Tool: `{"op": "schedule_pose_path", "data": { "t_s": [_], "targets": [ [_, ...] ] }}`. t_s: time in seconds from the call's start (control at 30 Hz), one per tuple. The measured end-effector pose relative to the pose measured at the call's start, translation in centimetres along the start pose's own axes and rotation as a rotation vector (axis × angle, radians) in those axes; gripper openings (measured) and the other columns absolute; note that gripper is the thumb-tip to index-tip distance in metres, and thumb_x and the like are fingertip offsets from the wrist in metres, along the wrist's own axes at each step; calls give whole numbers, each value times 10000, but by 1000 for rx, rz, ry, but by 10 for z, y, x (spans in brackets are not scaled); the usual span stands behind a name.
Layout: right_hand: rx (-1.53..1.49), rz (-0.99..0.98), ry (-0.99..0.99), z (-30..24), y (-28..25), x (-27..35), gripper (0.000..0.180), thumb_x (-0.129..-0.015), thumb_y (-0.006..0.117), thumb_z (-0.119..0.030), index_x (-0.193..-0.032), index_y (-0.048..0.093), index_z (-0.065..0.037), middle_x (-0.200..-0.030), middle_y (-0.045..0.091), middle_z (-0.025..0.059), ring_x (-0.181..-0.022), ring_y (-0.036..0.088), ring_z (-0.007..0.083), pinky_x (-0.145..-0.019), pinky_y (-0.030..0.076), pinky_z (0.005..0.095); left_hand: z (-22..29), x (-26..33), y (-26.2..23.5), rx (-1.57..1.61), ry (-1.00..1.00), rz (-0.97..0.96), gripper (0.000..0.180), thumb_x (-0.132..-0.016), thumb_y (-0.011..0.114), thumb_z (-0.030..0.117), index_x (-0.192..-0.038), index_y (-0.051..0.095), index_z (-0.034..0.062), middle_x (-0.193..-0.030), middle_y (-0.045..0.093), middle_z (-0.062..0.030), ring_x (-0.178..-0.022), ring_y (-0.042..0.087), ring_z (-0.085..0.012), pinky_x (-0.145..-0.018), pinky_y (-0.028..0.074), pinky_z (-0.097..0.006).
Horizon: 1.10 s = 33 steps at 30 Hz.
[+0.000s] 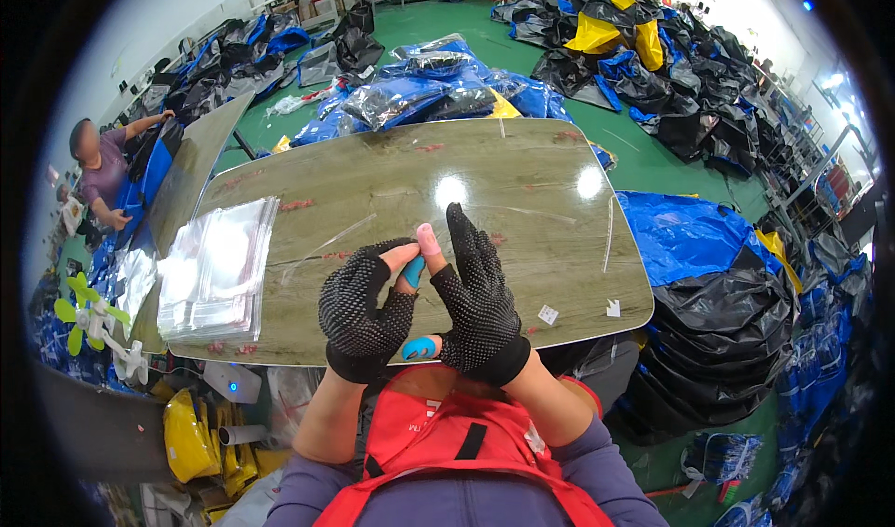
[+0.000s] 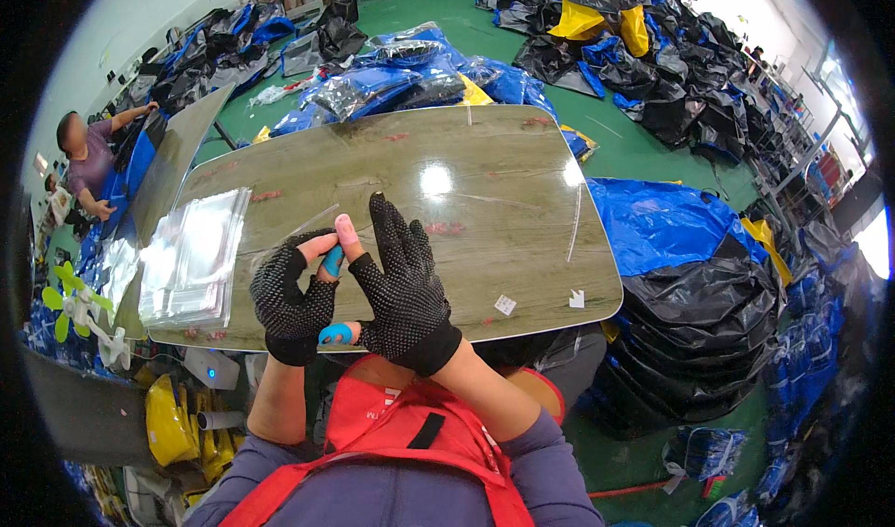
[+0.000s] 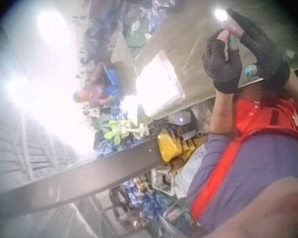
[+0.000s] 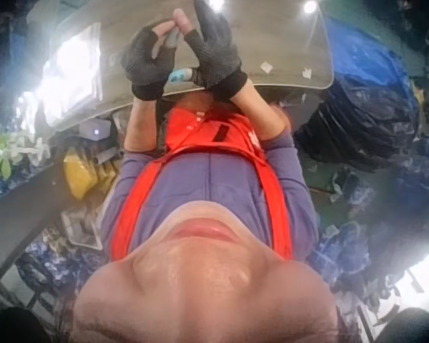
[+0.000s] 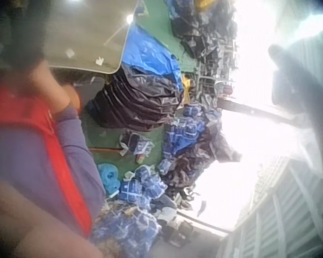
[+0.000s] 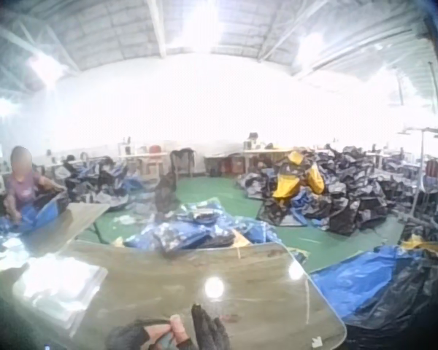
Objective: The person repeatedly folds blue and black plastic bags, places each folded bag into a clear plastic sleeve, seals the sleeve, and sets it aside. The person repeats this cycle multiple times at a worktable in a factory setting.
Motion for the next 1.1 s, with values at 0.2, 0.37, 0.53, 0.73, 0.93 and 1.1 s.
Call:
{"op": "schedule_pose_path", "data": {
  "t_s": [0.2, 0.37, 0.53, 0.73, 0.93, 1.1],
  "targets": [
    [42, 5, -13, -1, -5, 14, 1066, -684, 604, -686, -1488, 246, -84, -1490, 241, 277, -1360, 284, 431, -1088, 183, 591, 4, 4, 5, -113, 61, -155, 260, -763, 656, 18, -1020, 651, 56, -929, 669, -137, -818, 650, -318, -731, 505, -354],
    [-59, 20, 6, -5, -11, 22, 1060, -659, 687, -581, -1484, 252, -78, -1487, 257, 269, -1344, 319, 423, -1070, 237, 585, 5, 1, 13, -88, 214, -101, 336, -667, 695, 84, -990, 609, 120, -791, 618, -37, -728, 616, -256, -606, 482, -357],
    [121, -10, 22, -11, -18, 26, 1052, -621, 737, -517, -1483, 277, -125, -1488, 246, 279, -1326, 342, 433, -1049, 279, 583, 1, -2, 9, 79, 195, -118, 303, -639, 754, 133, -901, 608, 91, -803, 623, -85, -731, 619, -288, -638, 483, -359],
    [-433, -9, 69, -6, -17, 25, 973, -721, 651, -650, -1492, 279, -187, -1509, 188, 284, -1365, 272, 459, -1092, 267, 493, 4, 8, 10, 94, 50, -162, 310, -641, 763, 148, -908, 617, 90, -811, 620, -100, -716, 612, -317, -634, 483, -373],
    [-1309, -12, 165, -8, 13, 34, 1113, -810, 327, -802, -1482, 72, 48, -1573, 76, 134, -1419, 199, 248, -1144, 163, 374, 4, 26, 26, 248, -160, 75, 238, -746, 692, 76, -979, 647, 52, -901, 655, -139, -823, 644, -318, -730, 504, -362],
    [-1352, 21, 202, -11, 28, 46, 1120, -813, 332, -795, -1485, -30, 26, -1571, 42, 115, -1402, 206, 217, -1145, 160, 369, 5, 28, 29, 151, -102, 16, 203, -763, 678, 69, -962, 654, 41, -895, 669, -132, -828, 651, -297, -740, 498, -352]
  ]
}}
Point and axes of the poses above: each hand's wrist, its own x-axis away from the middle knuckle, its own y-axis out of the palm, z = x × y, the point moved 3 cm from there along -x, towards the middle knuckle
